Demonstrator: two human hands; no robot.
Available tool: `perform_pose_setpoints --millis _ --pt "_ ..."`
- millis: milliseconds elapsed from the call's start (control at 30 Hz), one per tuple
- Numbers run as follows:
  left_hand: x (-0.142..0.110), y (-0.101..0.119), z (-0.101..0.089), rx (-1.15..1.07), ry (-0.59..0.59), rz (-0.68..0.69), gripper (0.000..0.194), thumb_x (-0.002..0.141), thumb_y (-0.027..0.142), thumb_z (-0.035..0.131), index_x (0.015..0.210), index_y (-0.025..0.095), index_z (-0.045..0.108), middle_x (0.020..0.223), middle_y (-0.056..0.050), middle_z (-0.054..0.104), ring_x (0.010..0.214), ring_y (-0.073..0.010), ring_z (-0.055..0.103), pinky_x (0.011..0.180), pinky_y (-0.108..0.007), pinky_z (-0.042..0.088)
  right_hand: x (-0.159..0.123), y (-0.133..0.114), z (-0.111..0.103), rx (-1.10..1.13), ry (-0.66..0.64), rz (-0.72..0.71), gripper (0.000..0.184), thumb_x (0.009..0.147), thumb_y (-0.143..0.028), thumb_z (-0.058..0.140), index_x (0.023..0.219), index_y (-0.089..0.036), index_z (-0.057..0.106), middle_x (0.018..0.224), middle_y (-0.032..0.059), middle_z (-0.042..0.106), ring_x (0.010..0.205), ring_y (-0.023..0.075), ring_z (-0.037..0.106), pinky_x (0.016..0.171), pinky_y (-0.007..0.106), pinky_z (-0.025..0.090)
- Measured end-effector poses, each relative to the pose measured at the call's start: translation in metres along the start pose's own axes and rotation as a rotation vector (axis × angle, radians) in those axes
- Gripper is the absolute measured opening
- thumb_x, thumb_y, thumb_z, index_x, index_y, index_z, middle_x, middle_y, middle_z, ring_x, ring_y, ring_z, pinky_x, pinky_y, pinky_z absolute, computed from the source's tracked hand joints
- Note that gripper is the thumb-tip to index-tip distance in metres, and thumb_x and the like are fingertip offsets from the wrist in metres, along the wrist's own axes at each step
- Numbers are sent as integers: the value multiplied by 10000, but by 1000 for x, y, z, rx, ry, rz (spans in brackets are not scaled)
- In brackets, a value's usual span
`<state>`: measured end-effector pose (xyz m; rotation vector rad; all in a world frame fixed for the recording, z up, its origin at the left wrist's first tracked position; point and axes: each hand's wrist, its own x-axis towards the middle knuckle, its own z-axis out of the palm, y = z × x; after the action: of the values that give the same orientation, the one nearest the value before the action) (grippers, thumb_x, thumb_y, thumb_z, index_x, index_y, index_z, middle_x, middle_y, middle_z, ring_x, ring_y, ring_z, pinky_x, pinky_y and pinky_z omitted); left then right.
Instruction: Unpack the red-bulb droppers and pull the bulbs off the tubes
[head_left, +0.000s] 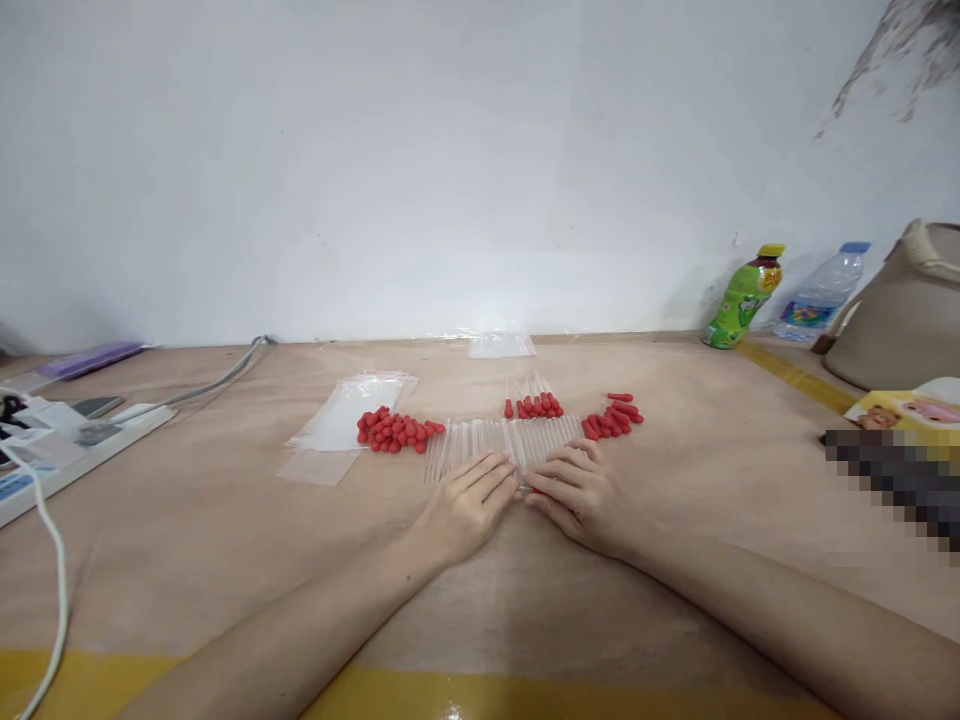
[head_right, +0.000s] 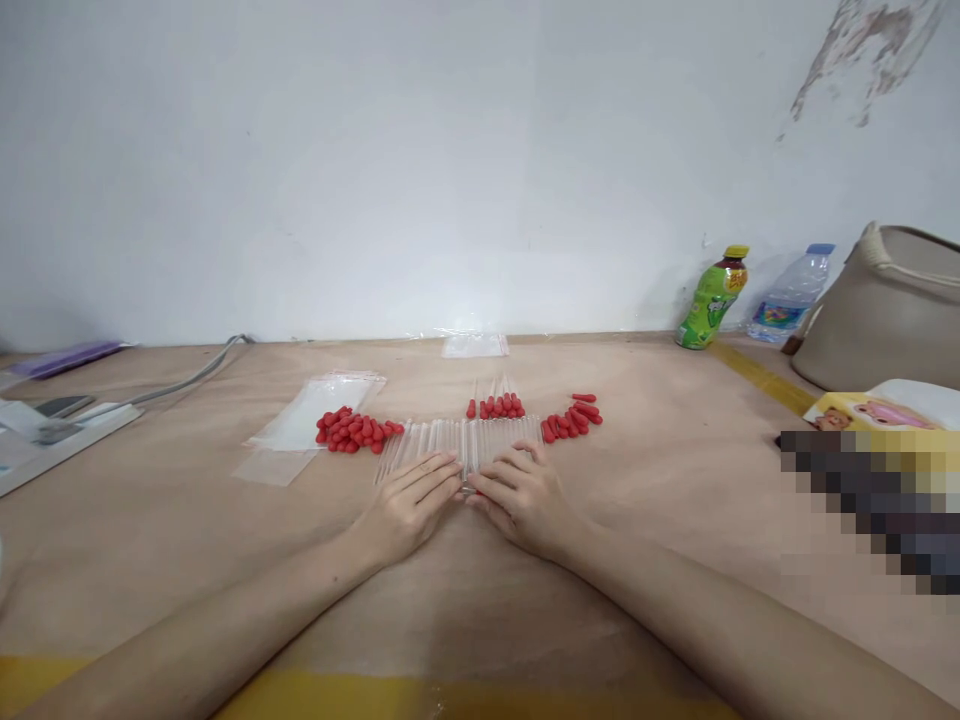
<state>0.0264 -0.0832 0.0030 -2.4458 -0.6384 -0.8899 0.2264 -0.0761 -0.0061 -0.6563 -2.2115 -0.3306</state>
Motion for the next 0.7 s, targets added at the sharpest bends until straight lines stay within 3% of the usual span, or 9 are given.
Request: perform_pose_setpoints --millis 133,300,700 --pt "0 1 -2 -24 -46 20 136 822 95 468 885 110 587 878 -65 674 931 -172 612 970 -390 432 -2 -3 -4 -29 -5 -36 101 802 -216 549 871 -203 622 748 -4 662 733 130 551 854 374 310" --pt "0 3 -5 -65 1 33 152 822 89 438 864 116 581 828 -65 674 909 -169 621 987 -430 409 -4 -6 -10 -74 18 -59 113 809 -217 542 898 -218 612 776 -18 682 733 124 577 908 400 259" --pt "-1 3 -6 -133 -15 3 149 813 91 446 873 118 580 837 -69 673 917 -170 618 979 -413 426 -8 0 -16 -135 64 -161 179 773 -211 596 950 -230 615 816 -36 681 802 124 611 952 394 321"
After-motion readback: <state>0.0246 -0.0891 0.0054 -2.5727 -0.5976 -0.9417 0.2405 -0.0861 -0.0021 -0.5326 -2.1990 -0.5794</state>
